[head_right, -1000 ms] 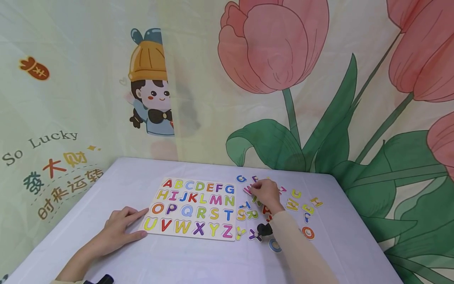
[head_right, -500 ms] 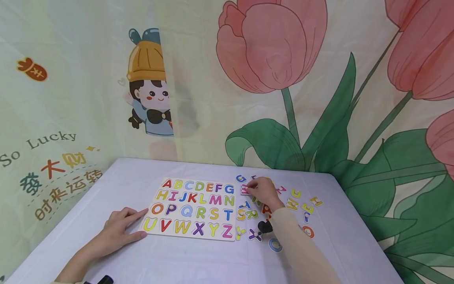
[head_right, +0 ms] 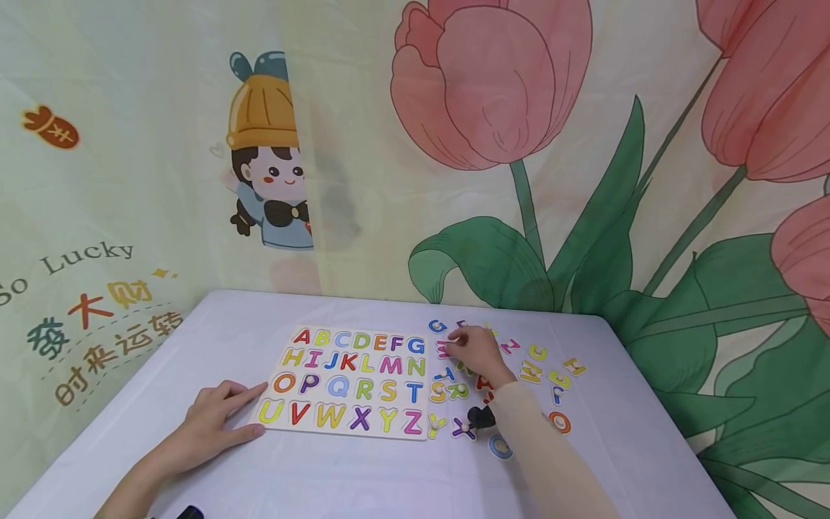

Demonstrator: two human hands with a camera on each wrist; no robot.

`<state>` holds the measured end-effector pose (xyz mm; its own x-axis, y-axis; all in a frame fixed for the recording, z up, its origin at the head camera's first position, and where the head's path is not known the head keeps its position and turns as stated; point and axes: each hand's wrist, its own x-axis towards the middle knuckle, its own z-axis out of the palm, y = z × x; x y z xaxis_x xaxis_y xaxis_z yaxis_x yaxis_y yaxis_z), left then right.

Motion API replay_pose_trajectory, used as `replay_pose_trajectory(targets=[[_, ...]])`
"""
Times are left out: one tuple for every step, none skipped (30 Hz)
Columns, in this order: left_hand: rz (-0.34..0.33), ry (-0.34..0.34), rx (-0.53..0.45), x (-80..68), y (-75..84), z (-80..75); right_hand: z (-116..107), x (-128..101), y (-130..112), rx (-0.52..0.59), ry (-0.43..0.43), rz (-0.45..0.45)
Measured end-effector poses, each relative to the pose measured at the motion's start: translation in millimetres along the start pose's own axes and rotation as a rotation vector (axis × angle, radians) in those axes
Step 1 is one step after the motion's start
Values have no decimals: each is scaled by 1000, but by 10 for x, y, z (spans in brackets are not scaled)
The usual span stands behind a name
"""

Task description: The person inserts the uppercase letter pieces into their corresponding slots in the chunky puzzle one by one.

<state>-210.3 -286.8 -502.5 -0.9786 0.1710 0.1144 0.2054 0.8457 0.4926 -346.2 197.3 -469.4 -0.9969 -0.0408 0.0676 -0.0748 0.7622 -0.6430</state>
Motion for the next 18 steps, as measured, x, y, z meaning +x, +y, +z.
replay_pose_trajectory(targets=[[-1, 1, -1, 0, 0, 1, 9, -14, -16, 12, 18, 8], [2, -1, -3, -2, 1, 0, 22, -28, -34, 25, 37, 24], [-4, -1, -4, -2, 2, 1, 37, -42, -54, 34, 57, 40], [-2, -3, -4, -4, 1, 1, 54, -55, -77, 37, 78, 56], [-8, -3, -4, -3, 1, 4, 70, -68, -99, 35, 96, 70], [-13, -6, -2, -2, 0, 6, 86, -79, -120, 31, 112, 81], [-16, -7, -2, -2, 0, 9, 101, -92, -140, 24, 128, 91], [-11, -8, -1, -1, -2, 9, 118, -102, -158, 13, 140, 105], [-14, -7, 0, 1, -3, 10, 134, -111, -175, -2, 149, 115], [-12, -7, 1, 1, -3, 11, 148, -119, -190, -16, 158, 126], [-11, -5, 0, 2, -2, 10, 160, -128, -203, -28, 163, 134], [-6, -4, -2, 0, -4, 8, 173, -134, -215, -42, 168, 143], [-1, -1, -2, 1, -7, 9, 184, -141, -226, -54, 172, 152], [4, 0, -3, 0, -7, 7, 195, -144, -235, -66, 176, 156], [3, 2, -4, 0, -7, 6, 202, -146, -242, -75, 182, 159], [6, 2, -4, 0, -8, 4, 208, -148, -247, -78, 187, 161], [8, 3, -4, 3, -10, 3, 216, -148, -251, -82, 192, 161], [6, 1, -3, 3, -10, 2, 222, -148, -255, -84, 197, 163]])
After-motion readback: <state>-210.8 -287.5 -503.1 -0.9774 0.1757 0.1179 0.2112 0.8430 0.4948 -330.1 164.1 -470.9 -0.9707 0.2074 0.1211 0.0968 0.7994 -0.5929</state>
